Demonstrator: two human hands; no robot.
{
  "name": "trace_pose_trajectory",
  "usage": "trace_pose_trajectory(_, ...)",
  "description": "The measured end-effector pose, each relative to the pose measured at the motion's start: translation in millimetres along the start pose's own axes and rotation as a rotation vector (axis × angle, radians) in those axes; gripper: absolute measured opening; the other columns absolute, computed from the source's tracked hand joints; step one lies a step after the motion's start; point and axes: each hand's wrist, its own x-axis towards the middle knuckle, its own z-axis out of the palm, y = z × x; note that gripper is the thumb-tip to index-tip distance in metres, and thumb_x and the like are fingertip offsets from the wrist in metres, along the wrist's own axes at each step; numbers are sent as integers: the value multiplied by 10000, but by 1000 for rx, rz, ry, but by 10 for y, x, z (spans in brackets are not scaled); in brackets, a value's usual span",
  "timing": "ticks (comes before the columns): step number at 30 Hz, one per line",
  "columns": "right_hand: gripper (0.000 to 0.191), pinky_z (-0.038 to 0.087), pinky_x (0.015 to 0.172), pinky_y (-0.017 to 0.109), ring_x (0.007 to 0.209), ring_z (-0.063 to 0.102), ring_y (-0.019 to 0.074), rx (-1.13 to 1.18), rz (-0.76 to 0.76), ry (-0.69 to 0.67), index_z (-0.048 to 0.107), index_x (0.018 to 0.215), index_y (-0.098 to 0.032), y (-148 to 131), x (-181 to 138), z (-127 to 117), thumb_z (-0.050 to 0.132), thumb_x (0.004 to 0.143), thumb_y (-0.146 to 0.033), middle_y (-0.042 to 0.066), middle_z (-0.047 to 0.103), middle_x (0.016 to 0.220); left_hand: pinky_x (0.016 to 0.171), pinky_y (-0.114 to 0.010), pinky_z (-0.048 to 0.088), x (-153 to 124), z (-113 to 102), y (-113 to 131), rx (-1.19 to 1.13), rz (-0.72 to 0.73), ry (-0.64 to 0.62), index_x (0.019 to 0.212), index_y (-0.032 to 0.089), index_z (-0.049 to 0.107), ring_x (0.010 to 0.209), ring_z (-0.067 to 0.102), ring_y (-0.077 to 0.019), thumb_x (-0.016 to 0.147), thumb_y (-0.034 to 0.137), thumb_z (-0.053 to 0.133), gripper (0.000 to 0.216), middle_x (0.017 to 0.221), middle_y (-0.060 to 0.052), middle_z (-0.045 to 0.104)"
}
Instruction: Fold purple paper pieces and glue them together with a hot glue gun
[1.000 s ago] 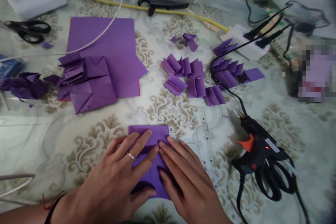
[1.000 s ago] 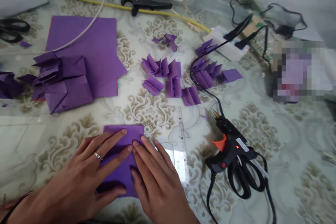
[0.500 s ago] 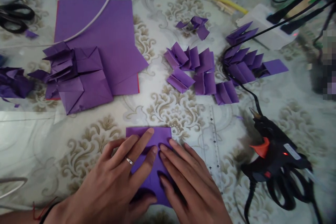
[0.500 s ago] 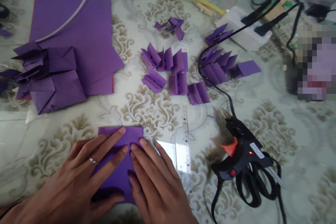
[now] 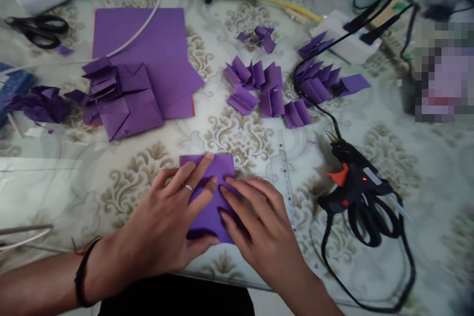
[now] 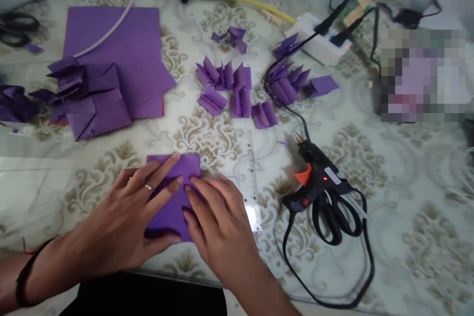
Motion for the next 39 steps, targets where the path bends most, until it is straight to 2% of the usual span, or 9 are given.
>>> trace_pose_trajectory(3,226,533,1023,498,1108,561,306,-6,20,22,775,1236,-108,-74,-50,-8,684,1031,-140,151,740,1162,1091,-554,448,0,-8,6,45,18,22,1446,117,620,1475,504,-454,912,667,758,780,1733,-266,404)
trace_pose_trajectory(6,229,528,948,448,1032,538,279,19,-6,5,790,1231,-117,-148,-98,0,678,1030,-116,125,719,1067,1079,-573,466,-8,-14,13,85,40,30,1435,112,630,1477,508,-466,918,684,739,778,1729,-284,399)
trace_pose_trajectory(11,250,500,994,472,1077,555,286,5,-35,-21,771,1261,-111,-231,-161,-9,641,1048,-119,125,731,1120,1053,-585,502,-5,-26,11,134,53,17,1437,99,641,1453,538,-466,928,676,729,774,1716,-298,413)
trace_pose_trajectory(15,246,507,971,450,1059,586,271,7,22,5,753,1256,-104,-272,-244,-47,607,1057,-108,121,730,1121,1048,-585,513,4,-39,8,146,59,24,1446,88,653,1442,548,-472,917,681,745,800,1697,-311,436)
trace_pose_trajectory(22,310,501,891,436,980,600,267,-134,120,37,714,1338,-72,-314,-335,-40,561,1074,-129,126,707,1078,1107,-636,471,1,-54,22,88,40,-2,1565,246,617,1456,548,-475,902,635,801,791,1728,-267,409)
trace_pose_trajectory(32,358,490,893,446,916,659,261,-304,123,-43,703,1354,-73,-300,-194,-36,475,1111,-203,108,734,1003,1114,-629,464,10,-51,15,77,31,-34,1590,264,589,1486,521,-467,909,640,788,803,1736,-278,387)
trace_pose_trajectory(39,401,481,912,457,898,686,268,-364,111,-101,668,1407,-34,-244,-68,-15,497,1057,-127,120,763,1032,1116,-637,463,0,-43,33,106,34,-33,1593,213,568,1483,514,-485,926,648,759,820,1723,-291,399)
